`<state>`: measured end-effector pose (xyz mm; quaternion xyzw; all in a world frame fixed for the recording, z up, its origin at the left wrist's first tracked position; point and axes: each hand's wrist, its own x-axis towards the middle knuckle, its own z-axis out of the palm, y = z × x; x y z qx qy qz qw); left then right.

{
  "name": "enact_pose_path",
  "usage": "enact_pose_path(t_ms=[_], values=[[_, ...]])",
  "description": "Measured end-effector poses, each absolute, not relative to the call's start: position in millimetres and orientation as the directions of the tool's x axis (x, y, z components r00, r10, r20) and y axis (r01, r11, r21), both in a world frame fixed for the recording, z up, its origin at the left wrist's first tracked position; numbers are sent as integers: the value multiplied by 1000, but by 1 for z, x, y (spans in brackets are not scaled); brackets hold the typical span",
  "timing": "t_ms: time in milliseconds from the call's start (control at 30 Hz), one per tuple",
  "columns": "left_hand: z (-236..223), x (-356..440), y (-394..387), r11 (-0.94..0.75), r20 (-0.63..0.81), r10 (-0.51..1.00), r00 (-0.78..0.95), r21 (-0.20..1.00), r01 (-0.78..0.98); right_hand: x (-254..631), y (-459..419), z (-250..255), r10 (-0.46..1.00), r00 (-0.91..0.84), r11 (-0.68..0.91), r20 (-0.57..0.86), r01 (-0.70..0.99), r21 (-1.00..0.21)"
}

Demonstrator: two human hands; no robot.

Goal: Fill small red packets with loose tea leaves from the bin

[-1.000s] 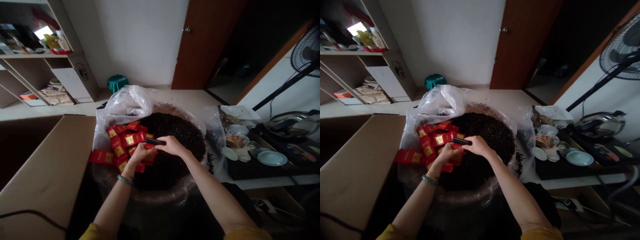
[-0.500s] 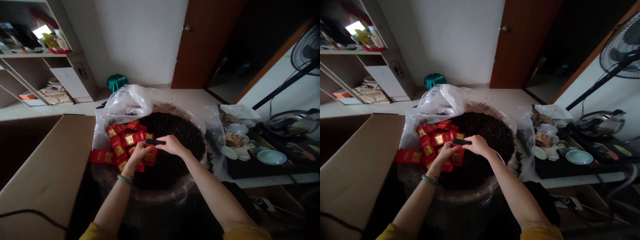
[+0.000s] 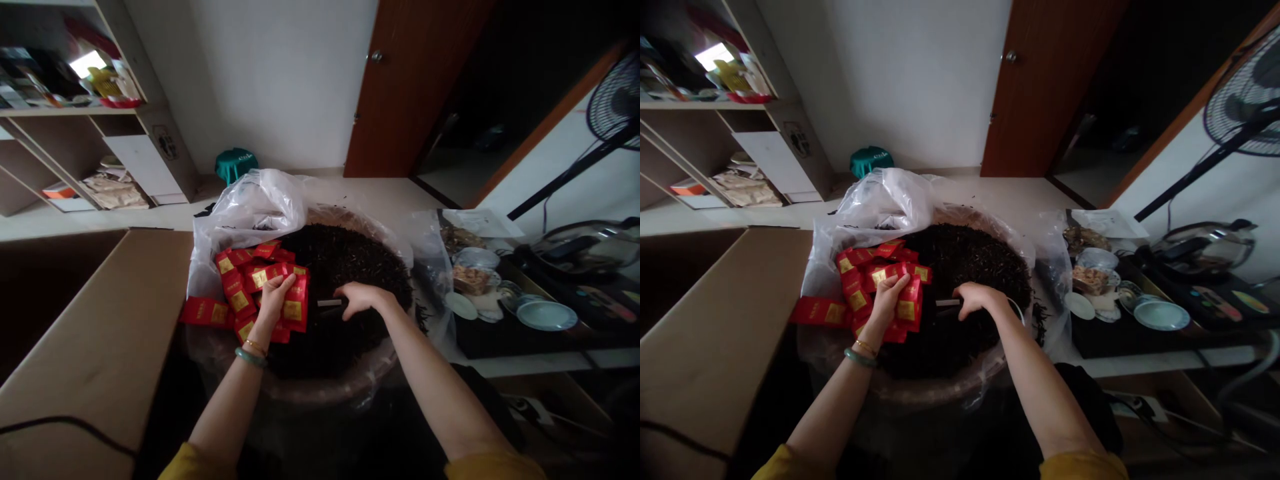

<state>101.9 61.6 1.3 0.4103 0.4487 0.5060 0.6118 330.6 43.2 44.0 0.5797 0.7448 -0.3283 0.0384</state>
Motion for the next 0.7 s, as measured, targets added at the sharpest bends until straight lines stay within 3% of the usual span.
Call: enact_pose_path(t_ms=[67,200,333,467,567,633,700], values=[[1,103,61,163,-144,985,92,956,-245,321,44,41,858,-327,87,-396,853,-515],[2,107,58,189,-160,976,149,960,-206,296,45,43,973,-212,69,-86,630,-773],[5,110,55,200,-148,958,244,959,-199,275,41,45,992,-106,118,71,546,-829],[8,111,52,192,-126,952,278,955,-224,272,38,44,995,-69,101,76,536,-838],[7,111,53,143,-91,965,246,969,-203,275,40,42,996,-90,36,-8,470,-882],[5,108,56,69,-43,989,141,980,-186,276,42,41,994,-94,-23,-62,373,-928],[4,103,63,-37,16,996,-92,974,-223,277,45,41,995,-69,-54,-75,266,-963]])
